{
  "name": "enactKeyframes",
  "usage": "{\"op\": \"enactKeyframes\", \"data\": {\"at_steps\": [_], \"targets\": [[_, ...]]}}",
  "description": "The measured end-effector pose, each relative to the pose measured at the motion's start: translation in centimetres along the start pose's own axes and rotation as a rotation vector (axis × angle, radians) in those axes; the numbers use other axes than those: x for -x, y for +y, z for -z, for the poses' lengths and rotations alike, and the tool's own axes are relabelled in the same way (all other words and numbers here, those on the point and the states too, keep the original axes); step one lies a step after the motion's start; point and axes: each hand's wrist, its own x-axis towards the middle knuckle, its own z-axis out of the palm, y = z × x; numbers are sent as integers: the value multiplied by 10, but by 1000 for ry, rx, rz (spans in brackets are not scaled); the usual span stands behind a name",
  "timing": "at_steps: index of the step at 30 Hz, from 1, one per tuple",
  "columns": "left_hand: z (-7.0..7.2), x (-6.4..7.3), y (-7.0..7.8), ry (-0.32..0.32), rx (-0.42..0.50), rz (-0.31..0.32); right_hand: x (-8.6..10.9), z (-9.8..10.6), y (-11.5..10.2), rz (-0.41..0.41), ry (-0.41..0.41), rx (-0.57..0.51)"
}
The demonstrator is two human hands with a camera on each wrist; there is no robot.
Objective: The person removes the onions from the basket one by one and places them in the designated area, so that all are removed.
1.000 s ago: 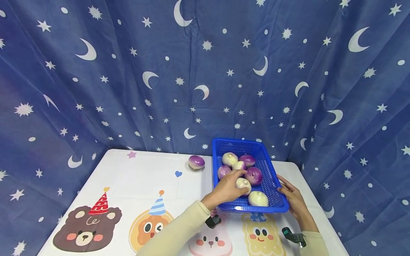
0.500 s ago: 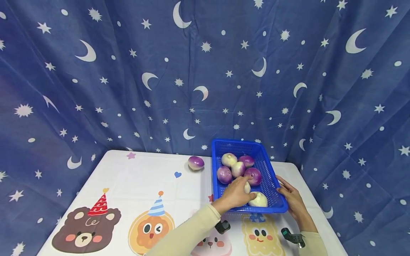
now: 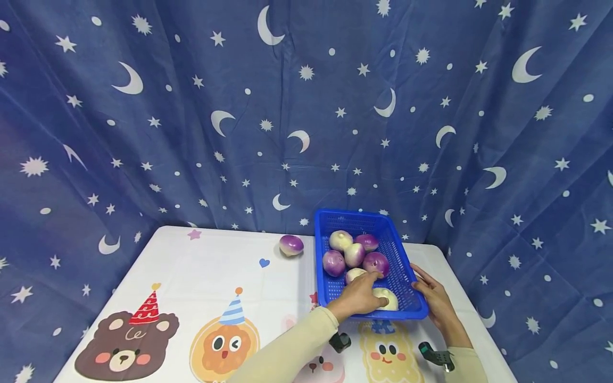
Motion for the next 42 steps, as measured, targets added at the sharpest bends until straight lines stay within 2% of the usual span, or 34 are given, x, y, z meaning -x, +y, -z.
{"op": "enactKeyframes", "data": {"at_steps": [9, 16, 26, 29, 34, 38, 42], "targets": [[-8, -7, -1, -24, -21, 13, 1, 0, -2, 11, -6, 9], [-12, -15, -1, -25, -60, -7, 0, 1, -2, -22, -8, 24], [-20, -28, -1, -54, -61, 34, 1, 1, -2, -26, -11, 15], [-22, -31, 0, -82, -58, 71, 1, 1, -3, -21, -19, 12], [-25, -33, 0, -154, -115, 123, 1, 0, -2, -31, -14, 2], [-28, -36, -1, -203, -145, 108, 2, 1, -2, -22, -19, -7], [-30, -37, -2, -211, -147, 73, 2, 1, -1, -14, -23, -14]]}}
